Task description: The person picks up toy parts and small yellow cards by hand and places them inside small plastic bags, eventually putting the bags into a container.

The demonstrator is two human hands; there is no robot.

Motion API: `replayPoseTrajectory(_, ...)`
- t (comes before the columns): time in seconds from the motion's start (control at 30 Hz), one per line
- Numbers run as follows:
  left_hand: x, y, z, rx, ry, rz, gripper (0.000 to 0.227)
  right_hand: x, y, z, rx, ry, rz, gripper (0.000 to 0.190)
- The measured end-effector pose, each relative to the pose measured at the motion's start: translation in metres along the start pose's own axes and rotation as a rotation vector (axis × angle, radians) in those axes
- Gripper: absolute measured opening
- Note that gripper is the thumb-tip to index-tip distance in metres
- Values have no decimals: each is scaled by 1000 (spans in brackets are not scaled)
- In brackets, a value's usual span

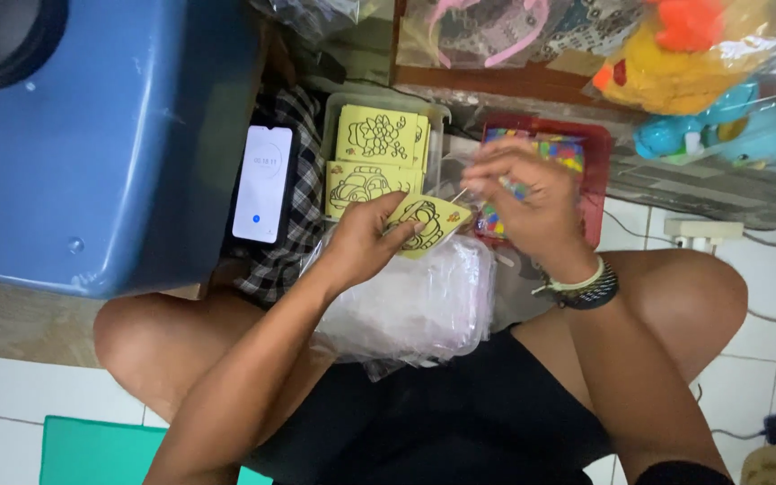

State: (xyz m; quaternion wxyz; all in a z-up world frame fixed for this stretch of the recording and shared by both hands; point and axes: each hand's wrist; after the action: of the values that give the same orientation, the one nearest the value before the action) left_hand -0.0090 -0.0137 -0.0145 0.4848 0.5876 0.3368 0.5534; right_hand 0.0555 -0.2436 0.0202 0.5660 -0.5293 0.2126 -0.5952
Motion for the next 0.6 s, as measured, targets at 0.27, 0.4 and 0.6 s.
replayPoseTrajectory(0.27, -3, 3, -1, 8, -13, -118, 7, -20, 7, -8, -96, -39, 36, 7)
replayPoseTrajectory(0.4, -4, 7, -1, 79, -7, -182, 11, -26, 4, -6, -43, -66, -18, 6)
replayPoseTrajectory(0.6, 0, 3, 5, 161, -4, -145, 15, -1, 4, 5, -69, -42, -49, 18)
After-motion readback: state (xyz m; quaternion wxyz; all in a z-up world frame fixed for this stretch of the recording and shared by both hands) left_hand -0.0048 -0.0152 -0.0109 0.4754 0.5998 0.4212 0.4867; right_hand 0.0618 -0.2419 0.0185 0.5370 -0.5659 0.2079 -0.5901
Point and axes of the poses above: each hand's wrist, its own z-axis towards the middle knuckle, its own x-axis out of the back of the hand, y = z × x, and after that the axes turned 8 degrees about -x, right-handed
